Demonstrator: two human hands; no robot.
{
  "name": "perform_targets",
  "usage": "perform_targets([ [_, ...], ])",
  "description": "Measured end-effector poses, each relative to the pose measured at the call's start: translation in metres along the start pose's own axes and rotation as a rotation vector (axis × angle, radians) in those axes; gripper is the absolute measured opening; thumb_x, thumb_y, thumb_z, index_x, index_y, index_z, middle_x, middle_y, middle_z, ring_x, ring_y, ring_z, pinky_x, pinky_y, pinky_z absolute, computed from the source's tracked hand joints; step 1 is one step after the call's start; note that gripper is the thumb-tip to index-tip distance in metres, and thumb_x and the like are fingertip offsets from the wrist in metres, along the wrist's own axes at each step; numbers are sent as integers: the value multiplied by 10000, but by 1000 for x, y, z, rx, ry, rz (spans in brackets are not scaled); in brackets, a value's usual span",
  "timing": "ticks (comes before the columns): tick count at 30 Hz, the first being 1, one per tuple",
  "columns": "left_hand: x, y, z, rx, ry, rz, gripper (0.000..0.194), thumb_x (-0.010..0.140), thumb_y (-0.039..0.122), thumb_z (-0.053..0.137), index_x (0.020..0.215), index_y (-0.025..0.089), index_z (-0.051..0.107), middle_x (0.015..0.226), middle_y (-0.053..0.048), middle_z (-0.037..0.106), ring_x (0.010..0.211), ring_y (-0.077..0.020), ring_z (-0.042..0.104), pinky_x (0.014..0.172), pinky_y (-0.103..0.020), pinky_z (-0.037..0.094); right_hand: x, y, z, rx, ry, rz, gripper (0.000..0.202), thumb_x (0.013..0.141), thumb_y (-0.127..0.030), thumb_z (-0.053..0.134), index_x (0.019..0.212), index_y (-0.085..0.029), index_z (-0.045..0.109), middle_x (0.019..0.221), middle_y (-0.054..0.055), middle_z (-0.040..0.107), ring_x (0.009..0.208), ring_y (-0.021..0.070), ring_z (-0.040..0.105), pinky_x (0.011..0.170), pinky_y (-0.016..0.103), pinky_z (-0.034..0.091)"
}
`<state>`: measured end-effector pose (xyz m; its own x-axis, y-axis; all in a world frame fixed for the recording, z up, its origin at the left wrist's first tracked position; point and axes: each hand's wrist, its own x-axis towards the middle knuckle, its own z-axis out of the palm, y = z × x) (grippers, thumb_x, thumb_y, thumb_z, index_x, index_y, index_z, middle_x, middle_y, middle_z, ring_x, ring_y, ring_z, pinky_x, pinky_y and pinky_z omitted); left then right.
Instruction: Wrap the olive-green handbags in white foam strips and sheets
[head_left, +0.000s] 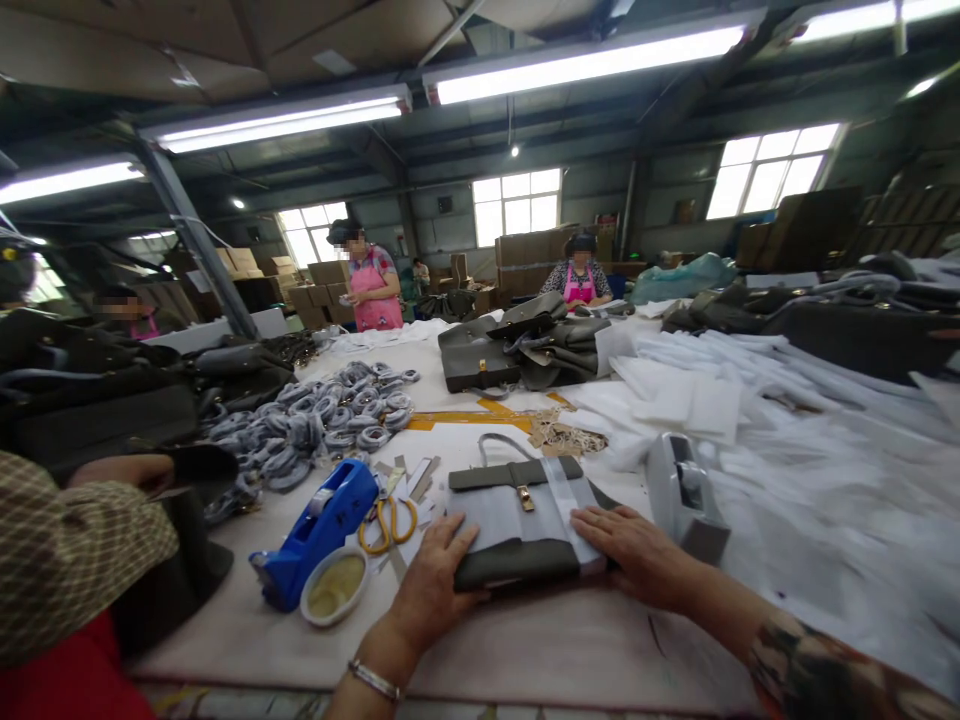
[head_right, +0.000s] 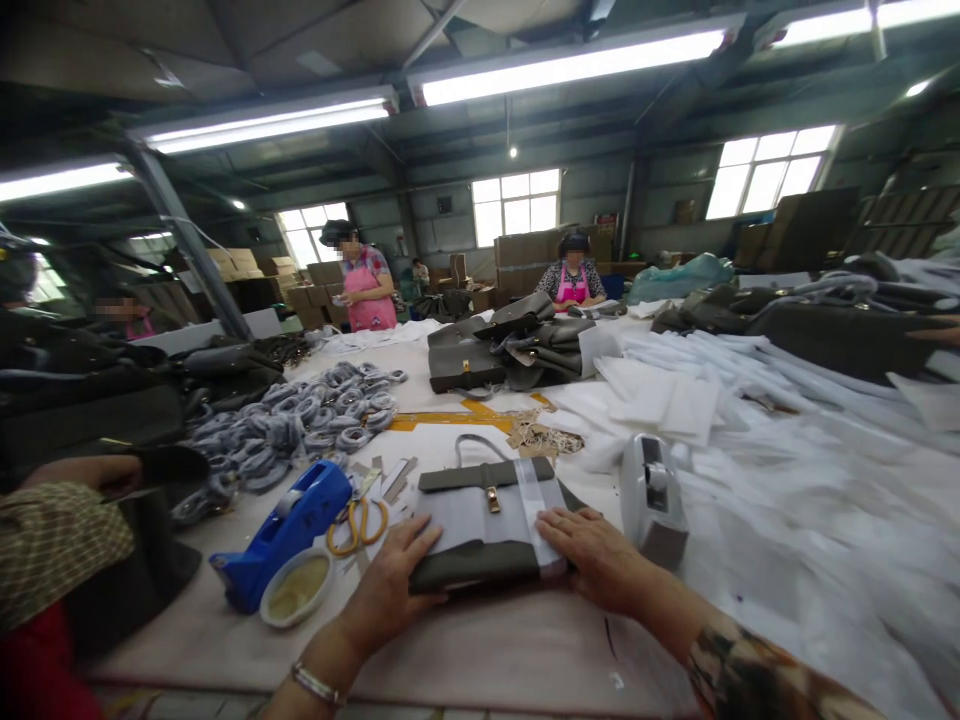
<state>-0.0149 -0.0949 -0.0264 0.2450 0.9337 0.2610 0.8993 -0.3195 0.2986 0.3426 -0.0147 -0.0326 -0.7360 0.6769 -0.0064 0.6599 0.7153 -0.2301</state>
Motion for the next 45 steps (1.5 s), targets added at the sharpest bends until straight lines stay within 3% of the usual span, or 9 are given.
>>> perform_targets([
  [4, -10, 31, 24, -1, 79, 40, 685, 667, 167, 851, 1304, 176, 602, 1373, -170, 579, 1333, -371, 515, 1119, -583, 471, -17, 8, -35, 4, -28, 36, 798, 713, -228, 614, 1500, -227, 487, 1525, 126, 497, 1413, 321, 430, 1182, 548, 280],
  [9, -8, 38, 28, -10, 156, 68, 456, 734, 111, 761, 1167, 166, 628, 1216, -139, 631, 1177, -311, 598, 1034, -507, 545, 14, -32, -58, 46, 49, -53, 805, 755, -424, 753, 1491, -225, 497, 1604, 138, 374, 1471, 368, 322, 1210, 564, 239],
  [15, -17, 30, 39, 138, 282, 70, 382, 819, 52, 593, 1159, 225, 609, 1195, -73, 674, 1167, -280, 618, 1024, -513, 503, 66, -64, -10, 206, 7, -302, 835, 859, -584, 684, 1510, -110, 464, 1550, 203, 440, 1470, 368, 346, 1230, 546, 264],
  [21, -14, 35, 31, 229, 296, 65, 302, 890, 68, 492, 1092, 251, 623, 1112, -14, 708, 1157, -206, 637, 1243, -562, 165, 61, -62, 27, 125, 86, -326, 631, 927, -277, 589, 1522, -131, 437, 1569, 159, 429, 1451, 319, 399, 1230, 519, 313],
  [26, 12, 37, 19, 528, 282, 303, 517, 839, 37, 451, 1313, 197, 577, 1379, -78, 624, 1312, -273, 551, 1091, -484, 458, 60, -70, 52, -19, 271, -296, 539, 978, -247, 535, 1491, -98, 462, 1508, 175, 503, 1394, 312, 480, 1187, 497, 404],
  [32, 15, 9, 66, 552, 440, 553, 465, 896, 57, 353, 1265, 119, 629, 1287, -97, 690, 1205, -231, 633, 975, -347, 541, 64, -70, 89, -185, 462, -311, 478, 1003, -272, 519, 1438, -74, 519, 1456, 162, 562, 1346, 311, 535, 1136, 468, 476],
  [37, 6, 8, 74, 582, 416, 525, 471, 908, 48, 343, 1273, 122, 632, 1325, -103, 670, 1230, -240, 626, 994, -364, 546, 57, -71, 80, -199, 497, -323, 446, 994, -205, 495, 1419, -77, 541, 1419, 167, 594, 1339, 298, 544, 1130, 468, 481],
  [42, 8, 14, 60, 622, 397, 564, 479, 887, 43, 354, 1273, 119, 628, 1322, -107, 672, 1223, -233, 632, 980, -347, 554, 39, -77, 44, -178, 337, -327, 612, 1006, -315, 461, 1540, -31, 361, 1563, 178, 424, 1450, 308, 402, 1210, 455, 380],
  [45, 15, 6, 60, 628, 431, 647, 478, 853, 35, 358, 1222, 126, 648, 1269, -103, 700, 1172, -223, 656, 941, -331, 561, 40, -84, 41, -320, 378, -325, 553, 1022, -317, 405, 1471, 1, 454, 1506, 197, 497, 1399, 312, 470, 1158, 457, 444],
])
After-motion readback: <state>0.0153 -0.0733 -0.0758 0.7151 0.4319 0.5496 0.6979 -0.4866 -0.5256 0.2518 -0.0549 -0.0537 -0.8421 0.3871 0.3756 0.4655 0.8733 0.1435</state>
